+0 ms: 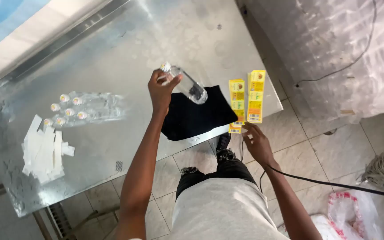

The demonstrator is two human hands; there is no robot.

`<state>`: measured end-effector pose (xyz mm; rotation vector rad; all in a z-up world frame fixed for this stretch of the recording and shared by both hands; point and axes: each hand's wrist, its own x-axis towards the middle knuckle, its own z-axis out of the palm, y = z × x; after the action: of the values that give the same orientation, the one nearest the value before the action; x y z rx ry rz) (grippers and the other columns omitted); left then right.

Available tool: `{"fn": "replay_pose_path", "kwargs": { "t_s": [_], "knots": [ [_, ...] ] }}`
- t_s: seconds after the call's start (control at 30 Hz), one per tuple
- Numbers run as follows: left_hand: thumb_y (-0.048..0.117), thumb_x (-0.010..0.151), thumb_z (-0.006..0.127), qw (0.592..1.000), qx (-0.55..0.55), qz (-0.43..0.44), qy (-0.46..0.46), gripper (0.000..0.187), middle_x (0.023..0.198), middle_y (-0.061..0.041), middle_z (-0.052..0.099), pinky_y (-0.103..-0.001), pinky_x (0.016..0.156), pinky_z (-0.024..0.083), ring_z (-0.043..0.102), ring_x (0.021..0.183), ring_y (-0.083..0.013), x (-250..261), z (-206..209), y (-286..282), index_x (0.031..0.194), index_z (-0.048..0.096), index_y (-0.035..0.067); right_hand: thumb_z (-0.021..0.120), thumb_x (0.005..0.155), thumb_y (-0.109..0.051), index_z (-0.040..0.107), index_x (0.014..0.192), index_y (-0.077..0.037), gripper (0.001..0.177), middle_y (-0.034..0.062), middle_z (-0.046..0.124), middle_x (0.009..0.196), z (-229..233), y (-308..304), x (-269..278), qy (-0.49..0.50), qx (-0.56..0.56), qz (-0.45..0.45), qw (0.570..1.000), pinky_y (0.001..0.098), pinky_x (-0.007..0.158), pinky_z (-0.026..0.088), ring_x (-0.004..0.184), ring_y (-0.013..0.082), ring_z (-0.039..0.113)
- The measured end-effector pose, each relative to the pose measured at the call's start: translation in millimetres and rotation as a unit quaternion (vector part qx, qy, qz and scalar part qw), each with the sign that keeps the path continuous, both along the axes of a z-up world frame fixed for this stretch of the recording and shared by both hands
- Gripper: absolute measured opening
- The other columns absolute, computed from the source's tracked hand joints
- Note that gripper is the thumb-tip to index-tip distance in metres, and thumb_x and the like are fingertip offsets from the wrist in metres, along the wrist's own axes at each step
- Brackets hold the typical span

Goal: Manually applying labels to plastic water bottles on a production table

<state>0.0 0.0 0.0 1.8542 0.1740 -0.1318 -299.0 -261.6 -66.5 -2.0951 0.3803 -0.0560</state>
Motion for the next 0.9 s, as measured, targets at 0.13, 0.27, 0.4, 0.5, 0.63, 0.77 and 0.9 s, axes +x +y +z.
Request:
{"fn": "replay_pose_path", "kwargs": {
  "t_s": [0.13,0.27,0.4,0.5,0.63,0.77,0.9],
  "knots": [
    [0.026,0.084,0.101,0.998,0.032,-0.036,-0.043,0.064,0.127,-0.012,0.062,-0.043,0.102,0.058,0.065,0.121,-0.0325,8,23,-63,0.134,0.064,0.011,0.070,0.099,0.001,0.073,0.136,-0.002,0.037,0.0234,0.067,0.147,-3,1,2,0.002,-0.023,-0.015,1.000,0.0469,0.078,0.069,0.100,0.0448,0.077],
    [0.024,0.087,0.099,0.963,0.103,-0.101,-0.226,0.071,0.128,-0.008,0.055,-0.045,0.098,0.064,0.066,0.117,-0.0334,2,1,-82,0.148,0.064,0.016,0.071,0.100,-0.007,0.074,0.135,-0.013,0.036,0.0111,0.066,0.151,-19,0,-9,0.050,-0.018,-0.015,0.999,0.0485,0.076,0.069,0.091,0.0354,0.080],
    [0.026,0.092,0.094,0.925,0.134,-0.134,-0.331,0.067,0.131,-0.011,0.055,-0.046,0.096,0.063,0.064,0.124,-0.0325,-1,-43,-88,0.151,0.064,0.013,0.070,0.103,-0.013,0.073,0.134,-0.013,0.032,0.0142,0.065,0.151,-18,0,-19,0.088,0.006,-0.013,0.996,0.0498,0.079,0.069,0.102,0.0379,0.081],
    [0.018,0.094,0.092,0.933,0.104,-0.149,-0.311,0.062,0.123,-0.013,0.065,-0.048,0.094,0.063,0.072,0.116,-0.0354,-1,-58,-99,0.150,0.066,0.009,0.070,0.104,-0.016,0.073,0.136,-0.014,0.033,0.0141,0.064,0.152,-10,0,-22,0.104,-0.003,-0.001,0.995,0.0521,0.083,0.068,0.106,0.0372,0.080],
    [0.021,0.093,0.093,0.924,0.108,-0.163,-0.330,0.065,0.133,-0.010,0.064,-0.046,0.105,0.061,0.070,0.124,-0.0313,-7,-40,-109,0.151,0.064,0.011,0.068,0.105,-0.016,0.074,0.137,-0.015,0.032,0.0126,0.065,0.150,0,-5,-31,0.103,0.008,-0.018,0.994,0.0503,0.083,0.068,0.108,0.0363,0.080],
    [0.018,0.091,0.094,0.923,0.111,-0.167,-0.329,0.065,0.130,-0.014,0.066,-0.050,0.104,0.061,0.072,0.121,-0.0357,6,-60,-108,0.148,0.065,0.007,0.067,0.108,-0.018,0.073,0.139,-0.013,0.032,0.0142,0.066,0.149,3,-3,-39,0.121,0.010,-0.025,0.992,0.0513,0.085,0.068,0.110,0.0369,0.080],
    [0.017,0.085,0.098,0.923,0.104,-0.143,-0.343,0.070,0.128,-0.019,0.069,-0.053,0.104,0.058,0.071,0.120,-0.0414,22,-45,-96,0.146,0.066,0.007,0.063,0.111,-0.017,0.071,0.141,-0.011,0.032,0.0148,0.066,0.148,6,3,-34,0.109,0.022,-0.039,0.993,0.0515,0.087,0.069,0.112,0.0365,0.079]
  ]
}}
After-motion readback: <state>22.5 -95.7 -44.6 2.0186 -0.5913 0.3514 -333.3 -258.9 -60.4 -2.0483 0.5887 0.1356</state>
